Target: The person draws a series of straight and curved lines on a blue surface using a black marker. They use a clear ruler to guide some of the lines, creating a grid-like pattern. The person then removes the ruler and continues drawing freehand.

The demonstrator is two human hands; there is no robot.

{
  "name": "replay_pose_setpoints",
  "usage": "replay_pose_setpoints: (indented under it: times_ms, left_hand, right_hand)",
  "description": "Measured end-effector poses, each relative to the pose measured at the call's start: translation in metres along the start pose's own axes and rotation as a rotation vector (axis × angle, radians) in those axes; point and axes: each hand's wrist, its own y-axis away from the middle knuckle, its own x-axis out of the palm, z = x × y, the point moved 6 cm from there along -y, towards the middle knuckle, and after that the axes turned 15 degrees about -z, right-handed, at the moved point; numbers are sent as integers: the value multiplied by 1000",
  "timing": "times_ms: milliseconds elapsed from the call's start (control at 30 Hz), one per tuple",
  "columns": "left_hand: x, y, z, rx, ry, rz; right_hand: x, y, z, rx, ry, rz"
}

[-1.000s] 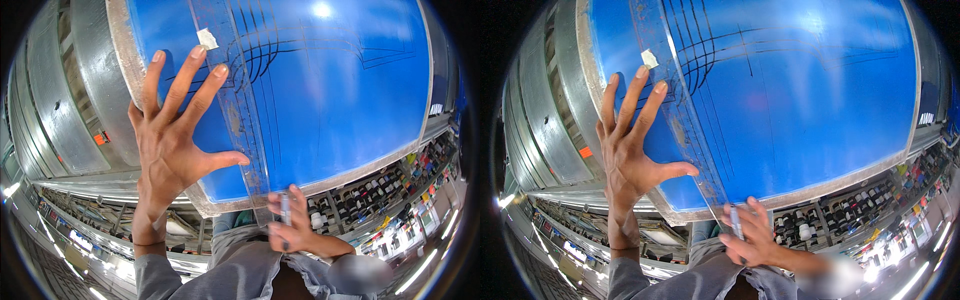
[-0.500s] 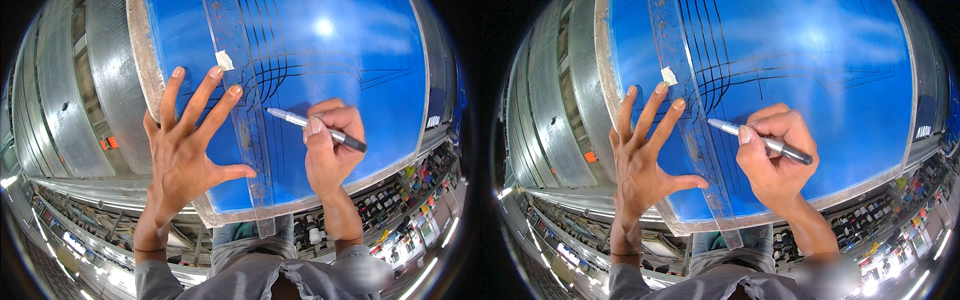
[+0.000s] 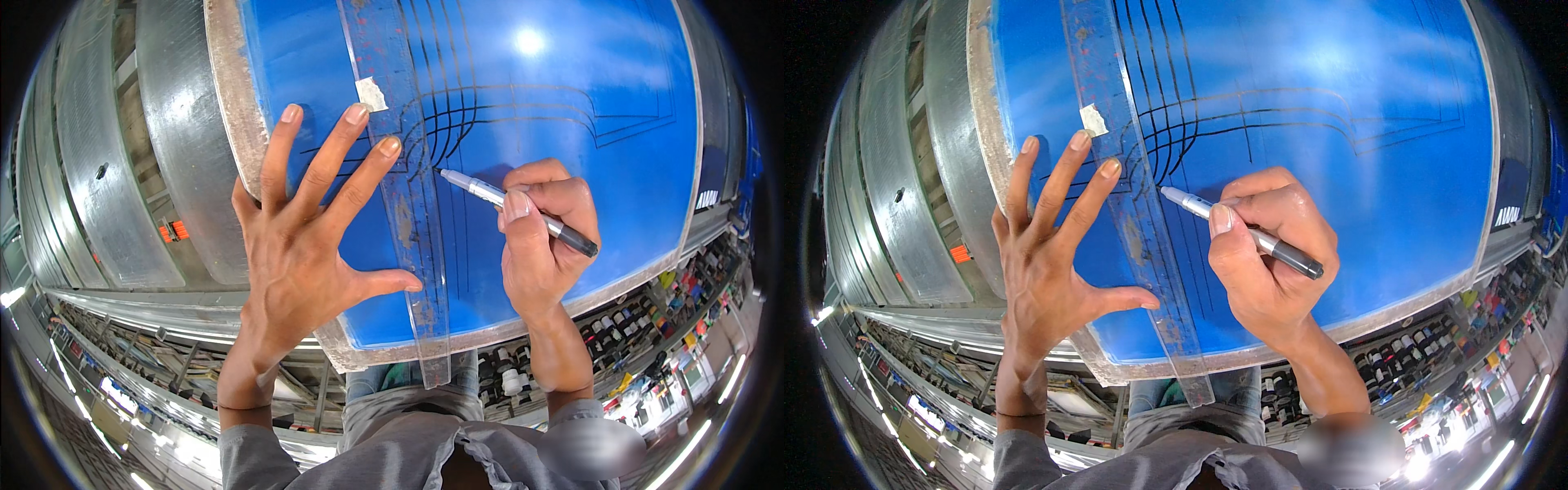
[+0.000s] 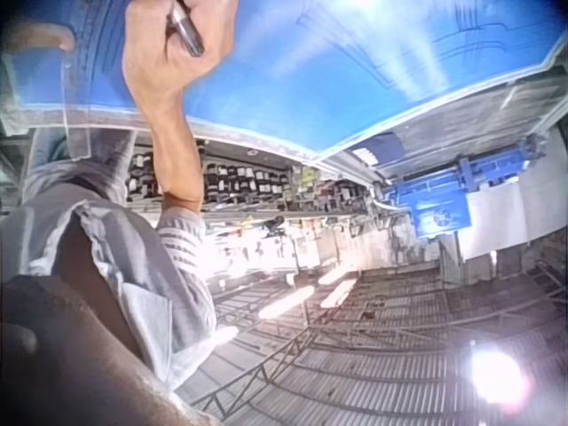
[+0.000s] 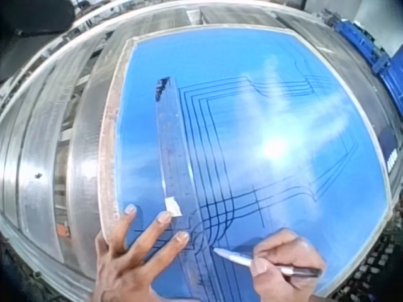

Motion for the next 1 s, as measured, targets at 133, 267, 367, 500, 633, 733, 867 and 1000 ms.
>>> replay_pose_setpoints:
  times_ms: [133, 267, 367, 500, 633, 733, 867, 1000]
  left_hand:
    - [-1, -2, -2, 17, -21, -22]
    - [0, -3, -2, 31, -24, -57]
    - [0, -2, 0, 45, -40, -74]
    - [1, -2, 0, 49, -30, -92]
    - [1, -2, -1, 52, -35, -92]
    - [2, -2, 0, 55, -23, -96]
    - [1, -2, 0, 40, -12, -80]
    - [-1, -2, -2, 32, -37, -53]
  right_hand:
    - [1, -2, 3, -14, 59, 36]
    - [1, 3, 17, -116, 174, 102]
    - [-3, 21, 27, -177, 275, 208]
    - [-24, 54, 39, -144, 318, 296]
    - [-42, 77, 44, -90, 272, 264]
    - [-47, 83, 46, -63, 272, 265]
    - [-47, 82, 47, -46, 293, 260]
    - [-36, 63, 43, 11, 328, 227]
